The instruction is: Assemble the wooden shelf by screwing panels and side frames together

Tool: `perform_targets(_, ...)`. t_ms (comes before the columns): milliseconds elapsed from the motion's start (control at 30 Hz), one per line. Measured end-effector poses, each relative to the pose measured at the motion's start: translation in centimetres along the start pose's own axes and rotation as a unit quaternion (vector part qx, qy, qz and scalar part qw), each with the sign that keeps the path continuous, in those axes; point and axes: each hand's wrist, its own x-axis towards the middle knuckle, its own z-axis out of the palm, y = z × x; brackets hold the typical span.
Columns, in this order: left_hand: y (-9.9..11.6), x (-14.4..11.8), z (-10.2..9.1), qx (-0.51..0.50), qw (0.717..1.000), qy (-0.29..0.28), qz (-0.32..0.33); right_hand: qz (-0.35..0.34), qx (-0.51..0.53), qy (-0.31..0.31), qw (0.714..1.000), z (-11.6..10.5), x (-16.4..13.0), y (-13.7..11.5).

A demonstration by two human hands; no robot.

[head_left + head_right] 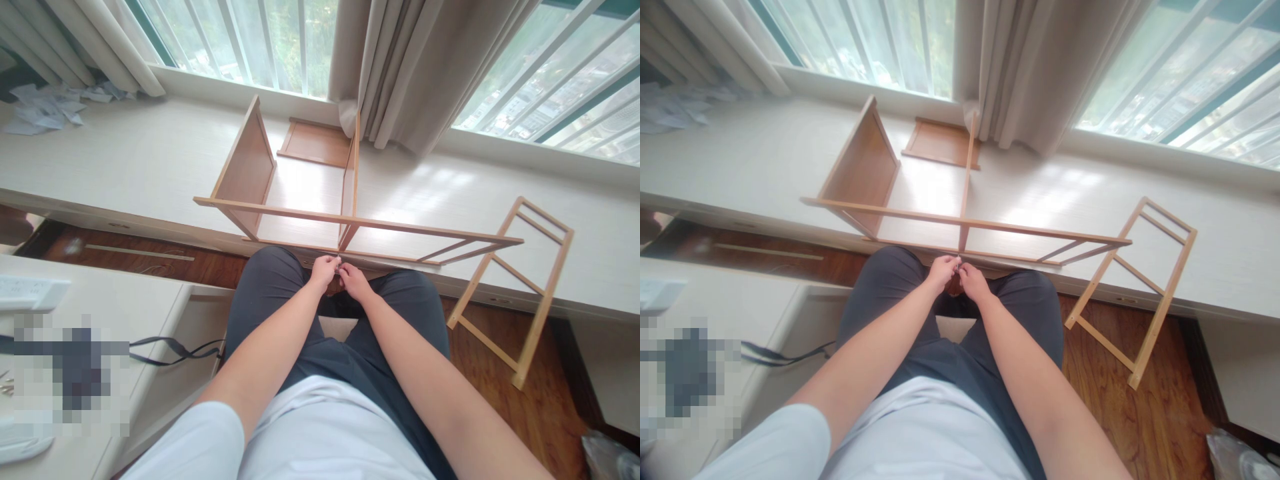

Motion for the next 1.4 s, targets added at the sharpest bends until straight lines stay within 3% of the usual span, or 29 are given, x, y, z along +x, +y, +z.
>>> perform_targets(633,0.3,-0.7,-0.1,0.017,1.0,-0.014,-0.002,0.024,0.009,0.038,0.999,-0.2,0.2,0.6)
perform_targets(1000,0.2,-0.4,-0.1,0.006,1.0,-0.021,-0.002,-0.029,-0.008,0.073,0.997,-1.0,-0.8,-1.5)
perform_targets(1400,0.4,-0.5,0.0,-0.022,0.999,-0.031,-0.017,-0.045,-0.078,0.075,0.993,-0.7,-0.8,-1.5)
